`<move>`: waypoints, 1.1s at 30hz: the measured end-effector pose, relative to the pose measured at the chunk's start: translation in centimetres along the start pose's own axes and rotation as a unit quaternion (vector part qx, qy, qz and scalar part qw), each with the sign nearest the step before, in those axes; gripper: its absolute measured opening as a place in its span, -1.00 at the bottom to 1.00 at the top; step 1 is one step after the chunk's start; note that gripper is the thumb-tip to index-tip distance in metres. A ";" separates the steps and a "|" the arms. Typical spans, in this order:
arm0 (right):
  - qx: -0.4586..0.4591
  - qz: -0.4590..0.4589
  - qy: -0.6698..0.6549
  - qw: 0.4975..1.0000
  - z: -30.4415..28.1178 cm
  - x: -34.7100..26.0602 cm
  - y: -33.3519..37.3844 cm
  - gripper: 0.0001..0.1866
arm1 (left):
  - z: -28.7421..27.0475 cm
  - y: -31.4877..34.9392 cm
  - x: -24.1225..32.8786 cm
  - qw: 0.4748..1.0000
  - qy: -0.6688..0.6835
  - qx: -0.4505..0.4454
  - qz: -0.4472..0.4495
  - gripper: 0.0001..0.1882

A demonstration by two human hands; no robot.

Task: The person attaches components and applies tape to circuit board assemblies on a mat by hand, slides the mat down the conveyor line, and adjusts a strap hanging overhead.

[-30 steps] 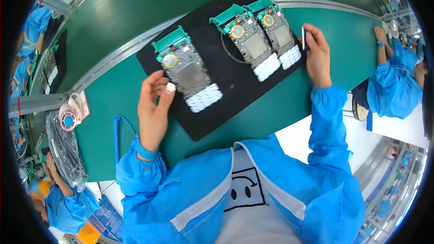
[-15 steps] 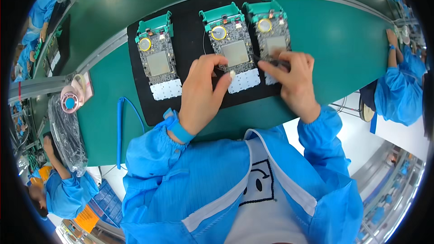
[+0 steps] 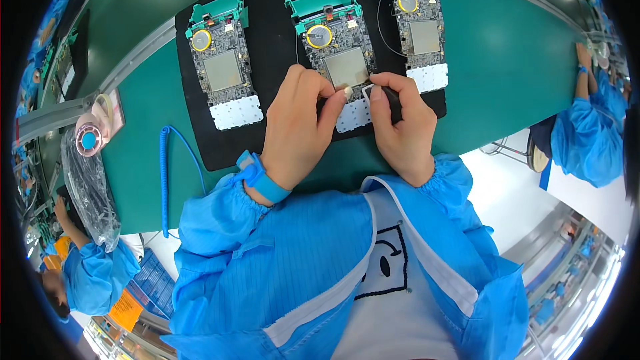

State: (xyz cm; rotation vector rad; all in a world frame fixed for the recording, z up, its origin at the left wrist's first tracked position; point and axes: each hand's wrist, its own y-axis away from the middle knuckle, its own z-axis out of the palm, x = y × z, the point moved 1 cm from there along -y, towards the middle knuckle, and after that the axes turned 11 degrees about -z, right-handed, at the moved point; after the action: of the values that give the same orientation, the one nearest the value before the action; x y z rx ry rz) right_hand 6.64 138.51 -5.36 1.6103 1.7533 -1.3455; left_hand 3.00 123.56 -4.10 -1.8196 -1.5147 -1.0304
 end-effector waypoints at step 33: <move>-0.133 -0.068 0.078 0.986 -1.8 -3.8 -0.6 -0.41 | -4.0 2.0 3.3 0.980 0.138 -0.142 0.025 -0.65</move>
State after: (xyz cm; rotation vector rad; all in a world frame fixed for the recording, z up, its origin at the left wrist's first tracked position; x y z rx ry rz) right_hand 7.59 138.09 -1.19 1.5044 2.0703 -1.0097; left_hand 4.31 121.74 0.98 -1.7974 -1.1983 -1.4691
